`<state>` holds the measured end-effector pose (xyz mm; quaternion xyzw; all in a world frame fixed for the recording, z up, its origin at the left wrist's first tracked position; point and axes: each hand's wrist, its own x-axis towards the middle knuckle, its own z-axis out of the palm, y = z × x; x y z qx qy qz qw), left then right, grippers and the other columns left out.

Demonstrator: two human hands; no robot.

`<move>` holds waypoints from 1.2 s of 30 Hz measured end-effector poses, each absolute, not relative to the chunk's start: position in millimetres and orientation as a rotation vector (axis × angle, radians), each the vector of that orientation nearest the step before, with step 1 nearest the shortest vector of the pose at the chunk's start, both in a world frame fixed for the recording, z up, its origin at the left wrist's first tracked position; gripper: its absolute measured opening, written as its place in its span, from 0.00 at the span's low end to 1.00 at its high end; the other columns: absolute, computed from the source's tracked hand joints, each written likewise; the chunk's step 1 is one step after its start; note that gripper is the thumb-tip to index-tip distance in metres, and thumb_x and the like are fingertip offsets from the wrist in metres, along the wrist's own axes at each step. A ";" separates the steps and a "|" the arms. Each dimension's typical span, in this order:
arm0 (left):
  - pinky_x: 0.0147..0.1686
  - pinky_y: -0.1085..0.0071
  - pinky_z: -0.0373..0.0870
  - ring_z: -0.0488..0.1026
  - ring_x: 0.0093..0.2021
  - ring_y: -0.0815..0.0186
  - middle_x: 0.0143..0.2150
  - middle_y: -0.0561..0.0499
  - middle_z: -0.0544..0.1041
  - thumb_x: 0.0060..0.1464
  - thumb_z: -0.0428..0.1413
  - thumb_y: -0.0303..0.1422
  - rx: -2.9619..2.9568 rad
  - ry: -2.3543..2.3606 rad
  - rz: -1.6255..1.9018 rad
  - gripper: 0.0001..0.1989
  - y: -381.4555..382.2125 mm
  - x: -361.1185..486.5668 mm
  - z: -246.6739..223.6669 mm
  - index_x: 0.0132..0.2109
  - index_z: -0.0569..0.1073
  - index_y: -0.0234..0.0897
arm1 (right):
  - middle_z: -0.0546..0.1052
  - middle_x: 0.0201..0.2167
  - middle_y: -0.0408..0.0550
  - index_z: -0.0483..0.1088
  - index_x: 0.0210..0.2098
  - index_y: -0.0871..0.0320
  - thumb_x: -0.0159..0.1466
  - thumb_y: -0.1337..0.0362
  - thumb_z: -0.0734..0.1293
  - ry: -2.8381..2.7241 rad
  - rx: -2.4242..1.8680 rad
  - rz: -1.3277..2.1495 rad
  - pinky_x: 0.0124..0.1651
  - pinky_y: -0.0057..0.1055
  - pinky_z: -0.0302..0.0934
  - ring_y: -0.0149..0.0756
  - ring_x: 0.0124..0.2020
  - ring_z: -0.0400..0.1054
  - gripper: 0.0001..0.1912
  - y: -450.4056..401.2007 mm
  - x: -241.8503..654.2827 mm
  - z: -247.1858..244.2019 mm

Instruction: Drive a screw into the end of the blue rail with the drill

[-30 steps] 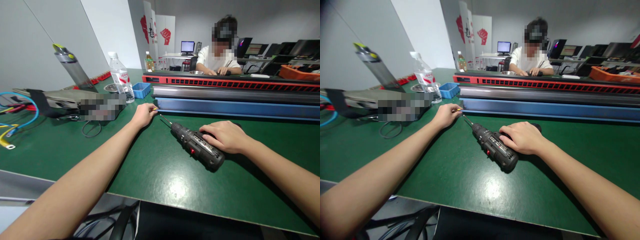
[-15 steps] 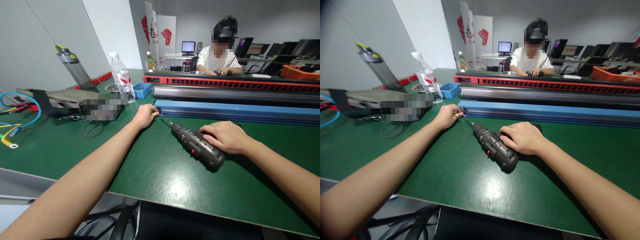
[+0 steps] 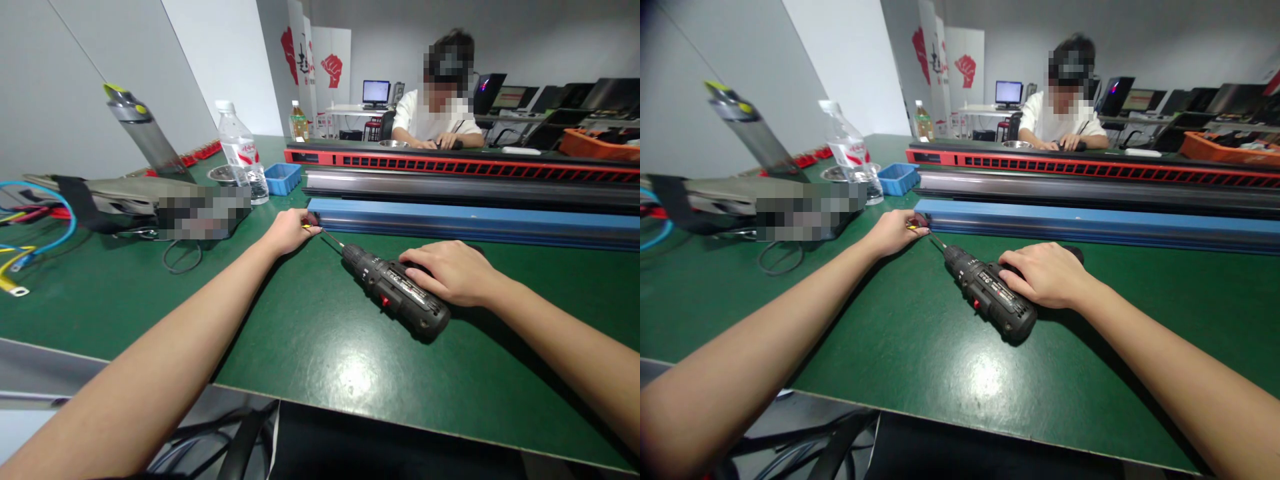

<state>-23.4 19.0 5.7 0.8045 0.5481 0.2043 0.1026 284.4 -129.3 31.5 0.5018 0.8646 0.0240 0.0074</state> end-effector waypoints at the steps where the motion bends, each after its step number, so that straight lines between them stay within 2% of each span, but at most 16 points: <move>1: 0.44 0.68 0.72 0.79 0.41 0.58 0.41 0.46 0.83 0.53 0.62 0.38 2.375 1.618 0.594 0.11 18.8 -22.9 5.7 0.41 0.81 0.37 | 0.82 0.47 0.53 0.73 0.54 0.54 0.73 0.53 0.50 2.700 1.567 0.077 0.43 0.38 0.61 0.45 0.44 0.75 0.26 -129.3 284.4 31.5; 5: 0.45 0.68 0.72 0.79 0.43 0.58 0.43 0.45 0.83 0.55 0.61 0.38 2.393 1.613 0.583 0.15 17.3 -21.7 6.2 0.48 0.79 0.36 | 0.82 0.47 0.54 0.73 0.54 0.56 0.73 0.53 0.49 2.703 1.558 0.068 0.44 0.39 0.61 0.46 0.44 0.75 0.26 -129.1 284.6 31.7; 14: 0.46 0.68 0.72 0.79 0.44 0.57 0.43 0.45 0.83 0.55 0.61 0.40 2.415 1.650 0.519 0.17 18.5 -19.9 5.4 0.49 0.80 0.37 | 0.82 0.47 0.54 0.73 0.54 0.56 0.73 0.53 0.49 2.708 1.558 0.051 0.44 0.40 0.62 0.48 0.45 0.76 0.27 -129.2 284.4 31.9; 19: 0.46 0.66 0.72 0.79 0.42 0.56 0.42 0.44 0.83 0.53 0.61 0.42 2.415 1.626 0.523 0.17 18.4 -20.8 6.5 0.44 0.81 0.36 | 0.82 0.47 0.54 0.73 0.54 0.56 0.73 0.53 0.49 2.709 1.559 0.072 0.42 0.39 0.61 0.47 0.44 0.76 0.27 -129.1 284.4 31.5; 26: 0.42 0.67 0.72 0.78 0.38 0.59 0.37 0.48 0.83 0.47 0.63 0.46 2.350 1.427 0.651 0.17 18.6 -27.7 2.7 0.36 0.79 0.37 | 0.82 0.47 0.54 0.73 0.54 0.56 0.73 0.54 0.49 2.712 1.555 0.087 0.42 0.39 0.60 0.47 0.44 0.76 0.27 -129.0 285.3 30.3; 31: 0.37 0.67 0.70 0.75 0.34 0.62 0.33 0.49 0.80 0.41 0.66 0.41 2.201 1.339 0.773 0.17 19.5 -29.2 0.8 0.36 0.78 0.35 | 0.82 0.48 0.53 0.73 0.54 0.55 0.73 0.53 0.49 2.700 1.558 0.093 0.44 0.37 0.60 0.45 0.46 0.76 0.26 -129.1 286.0 29.3; 36: 0.36 0.68 0.70 0.72 0.31 0.65 0.29 0.51 0.77 0.40 0.63 0.36 2.024 1.228 0.869 0.11 23.8 -32.3 -2.4 0.31 0.75 0.34 | 0.82 0.48 0.53 0.73 0.54 0.55 0.73 0.53 0.48 2.696 1.559 0.084 0.44 0.38 0.60 0.46 0.46 0.76 0.26 -129.5 285.8 29.9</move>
